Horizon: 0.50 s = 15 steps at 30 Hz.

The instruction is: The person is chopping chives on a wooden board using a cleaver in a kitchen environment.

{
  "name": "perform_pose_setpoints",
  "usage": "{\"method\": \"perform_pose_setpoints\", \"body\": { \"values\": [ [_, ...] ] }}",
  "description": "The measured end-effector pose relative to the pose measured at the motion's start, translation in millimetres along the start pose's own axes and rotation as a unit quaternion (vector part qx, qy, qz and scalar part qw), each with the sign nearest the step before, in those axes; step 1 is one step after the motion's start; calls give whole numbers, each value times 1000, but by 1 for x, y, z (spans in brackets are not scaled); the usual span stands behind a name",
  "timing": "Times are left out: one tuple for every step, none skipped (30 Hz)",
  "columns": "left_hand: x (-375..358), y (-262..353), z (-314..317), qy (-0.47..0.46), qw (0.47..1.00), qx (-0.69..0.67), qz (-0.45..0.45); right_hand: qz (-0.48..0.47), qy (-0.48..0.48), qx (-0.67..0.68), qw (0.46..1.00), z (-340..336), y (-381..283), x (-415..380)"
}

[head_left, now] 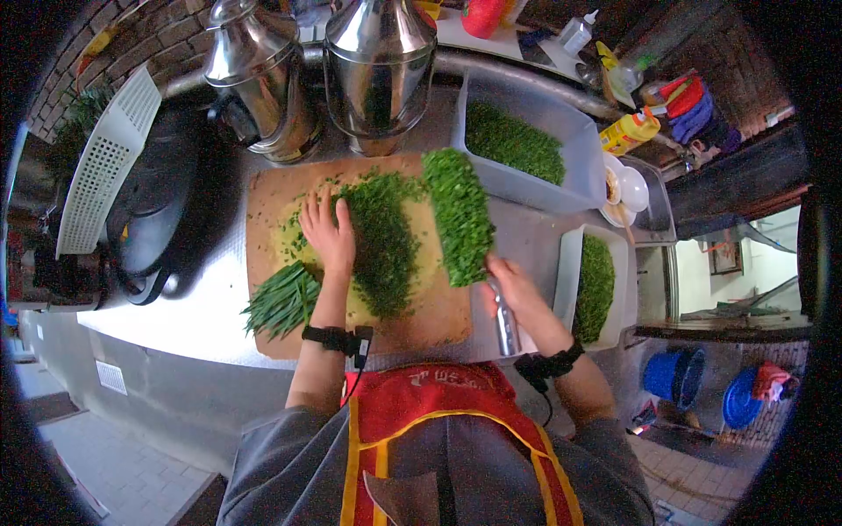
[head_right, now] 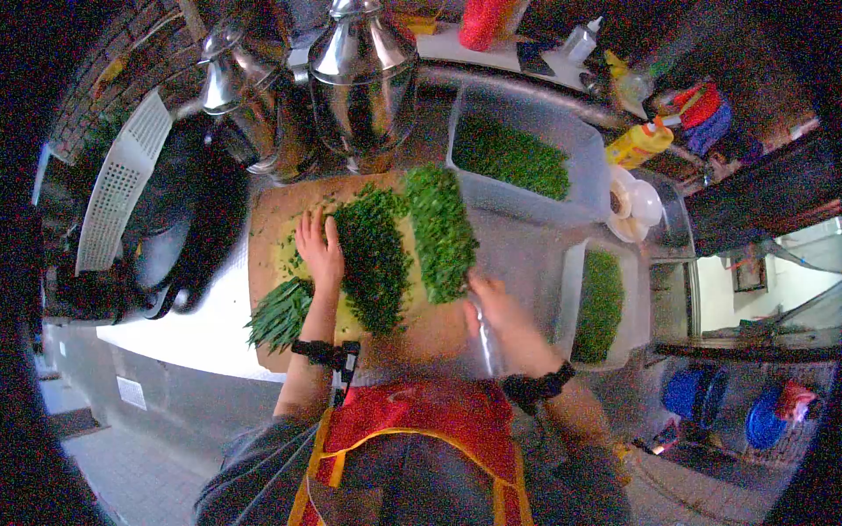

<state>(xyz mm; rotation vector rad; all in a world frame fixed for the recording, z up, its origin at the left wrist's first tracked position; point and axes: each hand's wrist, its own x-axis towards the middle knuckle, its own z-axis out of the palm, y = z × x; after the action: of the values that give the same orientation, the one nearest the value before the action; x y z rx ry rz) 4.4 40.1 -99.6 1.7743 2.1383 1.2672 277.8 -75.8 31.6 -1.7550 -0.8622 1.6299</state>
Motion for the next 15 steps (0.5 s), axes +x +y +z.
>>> {"method": "perform_pose_setpoints", "body": {
  "values": [
    [6, -5, 9, 6, 1000, 11, -17, 15, 45, 44, 998, -4, -10, -5],
    [11, -10, 17, 8, 999, 31, -24, 8, 69, 47, 996, -10, -22, -9],
    [16, -13, 25, 11, 998, 51, -32, 1, 92, 49, 995, -19, -36, -11],
    [19, -18, 32, 15, 997, 71, -40, -7, 115, 51, 992, -29, -46, -10],
    [22, -23, 39, 10, 997, 64, -47, -14, 107, 61, 992, -43, -51, -4],
    [24, -21, 41, -17, 996, 70, -48, -23, 98, 71, 992, -60, -54, 2],
    [23, -19, 40, -43, 995, 77, -50, -31, 89, 80, 992, -75, -60, 9],
    [22, -17, 39, -70, 993, 83, -52, -33, 94, 84, 991, -86, -67, 15],
    [20, -18, 40, -84, 995, 47, -41, -35, 99, 89, 990, -97, -76, 21],
    [17, -21, 41, -97, 995, 12, -30, -37, 104, 95, 989, -106, -83, 27],
    [12, -25, 41, -111, 993, -22, -19, -41, 108, 74, 991, -114, -90, 35],
    [10, -21, 35, -134, 990, -49, -16, -46, 111, 54, 991, -123, -96, 43],
    [10, -14, 27, -156, 985, -76, -11, -52, 115, 35, 991, -132, -102, 53],
    [11, -8, 21, -178, 979, -102, -6, -79, 112, -26, 990, -147, -102, 72],
    [11, -6, 20, -217, 969, -117, -24, -106, 111, -85, 984, -150, -110, 84]
  ]
}}
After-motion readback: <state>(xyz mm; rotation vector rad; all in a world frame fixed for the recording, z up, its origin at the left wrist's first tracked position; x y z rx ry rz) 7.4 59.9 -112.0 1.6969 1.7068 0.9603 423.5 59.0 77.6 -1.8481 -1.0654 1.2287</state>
